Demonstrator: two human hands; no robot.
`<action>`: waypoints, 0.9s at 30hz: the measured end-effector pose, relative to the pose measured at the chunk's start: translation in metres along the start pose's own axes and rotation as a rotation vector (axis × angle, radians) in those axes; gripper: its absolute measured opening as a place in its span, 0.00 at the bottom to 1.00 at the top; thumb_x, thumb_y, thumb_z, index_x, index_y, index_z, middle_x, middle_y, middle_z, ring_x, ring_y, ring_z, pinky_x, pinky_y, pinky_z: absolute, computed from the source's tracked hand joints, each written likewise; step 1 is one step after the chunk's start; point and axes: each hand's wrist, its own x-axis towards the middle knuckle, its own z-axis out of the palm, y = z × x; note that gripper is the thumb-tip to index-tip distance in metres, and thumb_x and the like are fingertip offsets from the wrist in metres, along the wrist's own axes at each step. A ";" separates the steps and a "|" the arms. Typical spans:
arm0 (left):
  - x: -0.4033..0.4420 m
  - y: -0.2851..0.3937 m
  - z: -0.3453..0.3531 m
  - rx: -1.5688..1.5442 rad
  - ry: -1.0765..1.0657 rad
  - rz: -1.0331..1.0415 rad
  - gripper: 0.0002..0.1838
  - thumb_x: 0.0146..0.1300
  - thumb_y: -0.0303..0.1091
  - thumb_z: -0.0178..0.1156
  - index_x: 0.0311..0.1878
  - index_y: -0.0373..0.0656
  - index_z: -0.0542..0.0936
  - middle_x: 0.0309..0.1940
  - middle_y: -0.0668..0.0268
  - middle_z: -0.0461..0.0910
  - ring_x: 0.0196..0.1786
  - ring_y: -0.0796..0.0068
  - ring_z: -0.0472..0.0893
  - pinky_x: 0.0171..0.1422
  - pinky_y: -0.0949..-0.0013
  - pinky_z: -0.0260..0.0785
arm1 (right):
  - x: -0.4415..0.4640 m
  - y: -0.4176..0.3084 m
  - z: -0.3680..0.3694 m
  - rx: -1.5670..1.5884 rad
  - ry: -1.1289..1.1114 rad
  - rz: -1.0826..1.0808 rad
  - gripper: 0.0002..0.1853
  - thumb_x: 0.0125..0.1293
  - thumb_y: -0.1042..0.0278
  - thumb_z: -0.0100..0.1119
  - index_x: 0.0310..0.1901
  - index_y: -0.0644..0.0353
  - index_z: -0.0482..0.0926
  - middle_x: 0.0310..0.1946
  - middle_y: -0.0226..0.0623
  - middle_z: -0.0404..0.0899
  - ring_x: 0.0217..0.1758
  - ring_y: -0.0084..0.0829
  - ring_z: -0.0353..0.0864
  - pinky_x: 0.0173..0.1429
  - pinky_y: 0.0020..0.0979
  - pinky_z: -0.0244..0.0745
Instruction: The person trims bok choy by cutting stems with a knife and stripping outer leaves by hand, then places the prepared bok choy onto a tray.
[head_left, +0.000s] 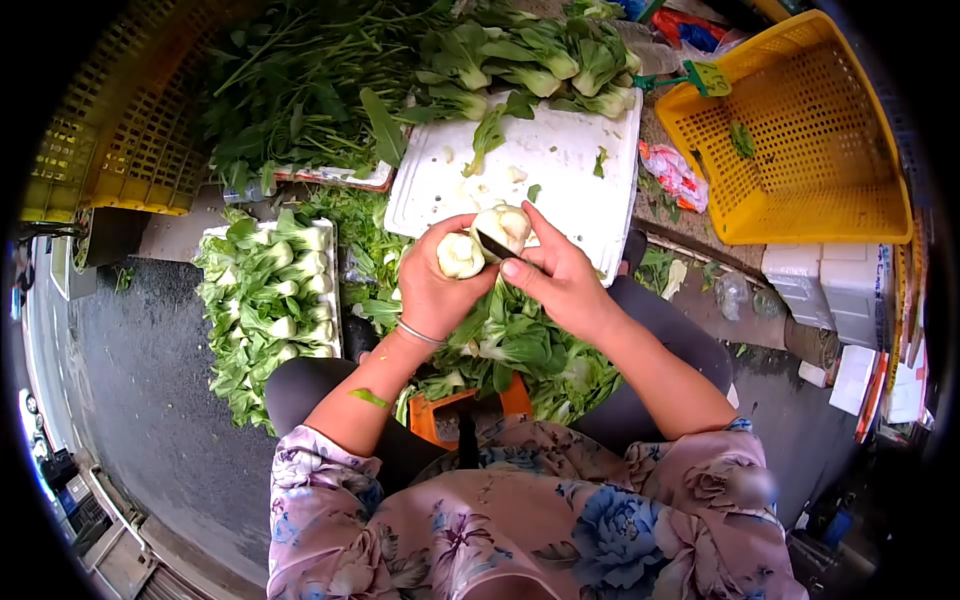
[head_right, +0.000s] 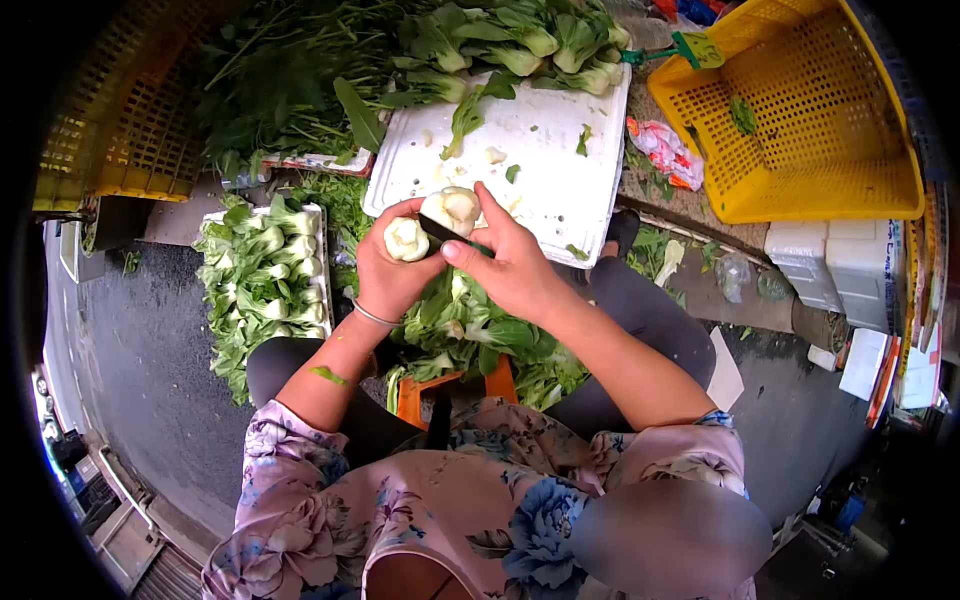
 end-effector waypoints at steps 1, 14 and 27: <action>0.000 -0.001 0.000 0.002 -0.004 -0.004 0.26 0.37 0.28 0.71 0.44 0.42 0.76 0.34 0.62 0.80 0.37 0.73 0.80 0.43 0.72 0.72 | -0.002 0.001 0.002 -0.041 0.007 -0.006 0.41 0.63 0.64 0.55 0.66 0.72 0.39 0.47 0.47 0.74 0.44 0.20 0.70 0.44 0.19 0.68; -0.004 0.006 -0.006 -0.176 -0.134 -0.174 0.27 0.39 0.25 0.69 0.47 0.38 0.73 0.36 0.67 0.79 0.38 0.84 0.77 0.44 0.77 0.71 | 0.000 0.016 0.003 -0.098 0.058 -0.136 0.36 0.62 0.69 0.56 0.64 0.75 0.46 0.49 0.49 0.73 0.52 0.29 0.72 0.51 0.23 0.67; -0.007 0.010 -0.011 -0.216 -0.146 -0.181 0.26 0.40 0.24 0.69 0.46 0.37 0.73 0.36 0.68 0.78 0.39 0.83 0.77 0.45 0.77 0.71 | 0.008 0.020 -0.011 -0.128 0.093 -0.093 0.26 0.63 0.66 0.55 0.59 0.70 0.63 0.44 0.42 0.77 0.48 0.20 0.71 0.52 0.22 0.66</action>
